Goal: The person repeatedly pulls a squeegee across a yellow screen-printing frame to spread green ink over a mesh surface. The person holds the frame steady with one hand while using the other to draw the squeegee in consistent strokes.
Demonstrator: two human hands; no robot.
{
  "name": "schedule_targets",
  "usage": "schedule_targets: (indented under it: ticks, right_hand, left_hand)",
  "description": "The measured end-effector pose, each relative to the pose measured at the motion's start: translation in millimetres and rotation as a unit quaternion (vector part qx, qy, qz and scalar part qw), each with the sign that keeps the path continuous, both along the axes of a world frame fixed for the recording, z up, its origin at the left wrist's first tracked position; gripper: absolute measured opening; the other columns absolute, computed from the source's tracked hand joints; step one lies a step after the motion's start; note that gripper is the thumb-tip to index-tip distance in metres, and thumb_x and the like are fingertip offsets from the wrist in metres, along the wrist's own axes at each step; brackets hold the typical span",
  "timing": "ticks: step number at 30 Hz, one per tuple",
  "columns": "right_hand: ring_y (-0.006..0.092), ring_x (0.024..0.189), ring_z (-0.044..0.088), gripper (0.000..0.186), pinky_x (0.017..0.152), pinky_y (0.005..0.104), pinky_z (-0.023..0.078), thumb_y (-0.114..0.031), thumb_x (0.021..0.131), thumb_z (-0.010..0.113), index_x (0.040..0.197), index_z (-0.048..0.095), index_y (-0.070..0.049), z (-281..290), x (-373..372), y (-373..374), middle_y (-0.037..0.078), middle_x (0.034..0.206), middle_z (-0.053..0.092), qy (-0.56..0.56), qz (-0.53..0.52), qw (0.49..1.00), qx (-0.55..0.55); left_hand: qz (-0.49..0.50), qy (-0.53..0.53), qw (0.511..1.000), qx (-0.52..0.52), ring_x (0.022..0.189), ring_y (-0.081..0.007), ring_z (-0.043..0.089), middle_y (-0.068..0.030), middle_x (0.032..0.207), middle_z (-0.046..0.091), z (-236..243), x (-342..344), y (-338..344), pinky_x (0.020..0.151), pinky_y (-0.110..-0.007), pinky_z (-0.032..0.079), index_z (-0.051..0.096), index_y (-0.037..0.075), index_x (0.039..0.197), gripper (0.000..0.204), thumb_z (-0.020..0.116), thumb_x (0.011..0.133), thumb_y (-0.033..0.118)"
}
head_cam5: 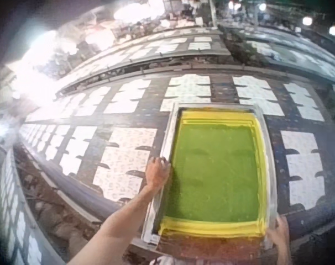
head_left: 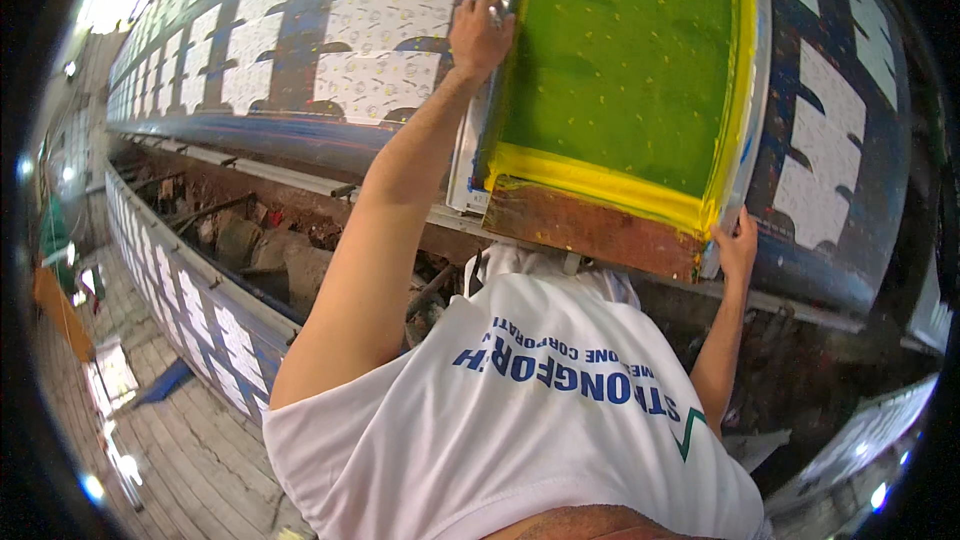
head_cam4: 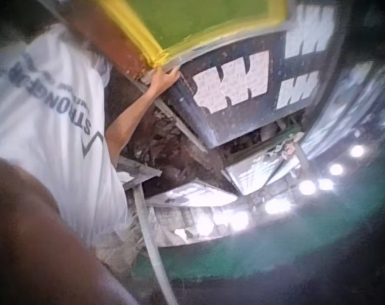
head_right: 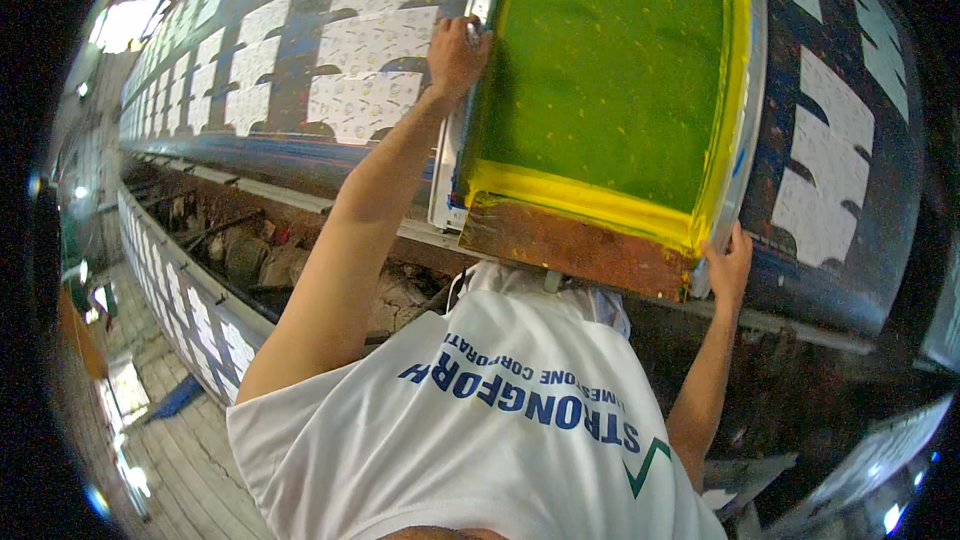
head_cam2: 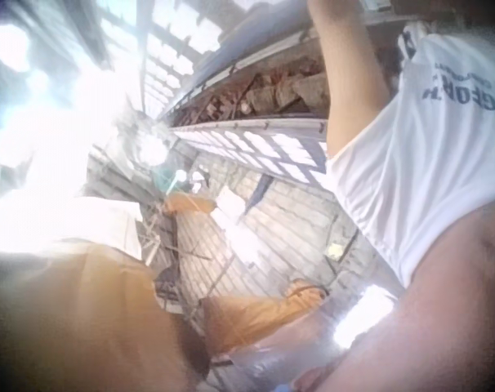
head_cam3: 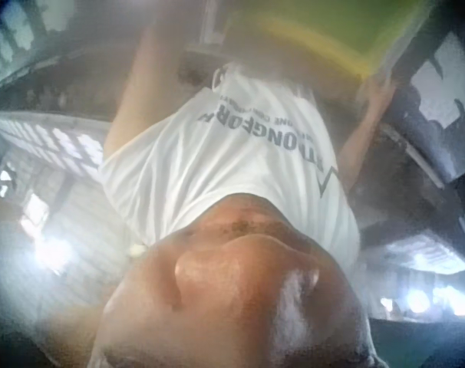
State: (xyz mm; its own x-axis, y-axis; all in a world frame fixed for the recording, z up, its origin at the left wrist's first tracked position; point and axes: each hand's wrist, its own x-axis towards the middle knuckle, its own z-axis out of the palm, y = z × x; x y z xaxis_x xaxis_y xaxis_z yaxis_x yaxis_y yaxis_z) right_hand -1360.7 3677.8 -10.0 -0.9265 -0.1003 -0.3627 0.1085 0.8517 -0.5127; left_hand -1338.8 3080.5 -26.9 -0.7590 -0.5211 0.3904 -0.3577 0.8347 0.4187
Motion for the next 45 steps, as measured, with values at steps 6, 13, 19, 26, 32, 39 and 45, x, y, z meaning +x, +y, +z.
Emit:
schedule_targets:
  ticks: [6, 13, 19, 26, 32, 39, 45]
  right_hand:
    - [0.0374, 0.131, 0.056, 0.066, 0.111, 0.0474, 0.046, -0.021, 0.089, 0.083, 0.148, 0.057, -0.004, 51, 33, -43, 0.019, 0.143, 0.055, 0.188, 0.086, 0.978, 0.022]
    - [0.0362, 0.127, 0.059, 0.062, 0.109, 0.046, 0.05, -0.01, 0.082, 0.078, 0.142, 0.061, -0.006, 97, 103, -140, 0.017, 0.139, 0.06, 0.112, 0.512, 0.852, -0.005]
    - [0.0358, 0.124, 0.062, 0.063, 0.103, 0.0466, 0.053, 0.0, 0.081, 0.064, 0.144, 0.058, -0.005, 94, 104, -162, 0.016, 0.133, 0.063, 0.149, 0.472, 0.866, 0.066]
    - [0.0308, 0.118, 0.065, 0.064, 0.096, 0.0434, 0.056, -0.003, 0.071, 0.078, 0.133, 0.067, -0.01, 75, 133, -197, 0.009, 0.126, 0.067, 0.182, 0.358, 0.909, 0.11]
    - [0.0294, 0.115, 0.067, 0.061, 0.093, 0.0421, 0.058, -0.003, 0.07, 0.082, 0.128, 0.07, -0.012, 62, 105, -224, 0.006, 0.122, 0.069, 0.223, 0.31, 0.918, 0.107]
    - [0.0325, 0.109, 0.069, 0.042, 0.091, 0.0462, 0.059, -0.006, 0.076, 0.081, 0.117, 0.073, -0.011, 61, -41, -294, 0.011, 0.112, 0.07, 0.25, 0.295, 0.916, 0.107]
    - [0.0333, 0.104, 0.072, 0.033, 0.088, 0.0488, 0.061, -0.012, 0.083, 0.076, 0.117, 0.076, -0.016, 60, -182, -357, 0.011, 0.11, 0.074, 0.274, 0.316, 0.898, 0.136]
  left_hand:
    - [-0.079, 0.074, 0.994, 0.017, 0.108, -0.0442, 0.056, -0.0237, 0.112, 0.06, -31, -5, -21, 0.094, -0.054, 0.047, 0.065, 0.007, 0.12, 0.038, 0.076, 0.094, 0.033]
    - [-0.085, 0.096, 0.991, 0.027, 0.113, -0.0447, 0.054, -0.0258, 0.118, 0.058, -42, -4, -22, 0.1, -0.054, 0.045, 0.063, 0.005, 0.13, 0.045, 0.074, 0.097, 0.034]
    - [-0.077, 0.106, 0.991, -0.007, 0.111, -0.0449, 0.054, -0.0262, 0.115, 0.059, -37, -5, -16, 0.098, -0.054, 0.046, 0.063, 0.004, 0.128, 0.044, 0.074, 0.096, 0.032]
    - [-0.088, 0.118, 0.989, -0.013, 0.104, -0.0424, 0.055, -0.0246, 0.11, 0.06, -33, -7, -16, 0.092, -0.052, 0.046, 0.064, 0.002, 0.122, 0.034, 0.071, 0.097, 0.025]
    - [-0.074, 0.1, 0.992, 0.012, 0.1, -0.0427, 0.056, -0.0231, 0.107, 0.06, -31, -8, -14, 0.09, -0.052, 0.046, 0.064, 0.002, 0.12, 0.022, 0.062, 0.101, 0.013]
    - [-0.068, 0.064, 0.995, 0.019, 0.104, -0.0431, 0.054, -0.0237, 0.11, 0.058, -15, -3, -9, 0.091, -0.052, 0.046, 0.062, 0.002, 0.123, 0.023, 0.059, 0.101, 0.011]
    - [-0.051, -0.044, 0.998, 0.001, 0.107, -0.0398, 0.054, -0.0202, 0.118, 0.054, 3, 0, 4, 0.096, -0.049, 0.047, 0.057, 0.012, 0.143, 0.061, 0.065, 0.083, 0.003]
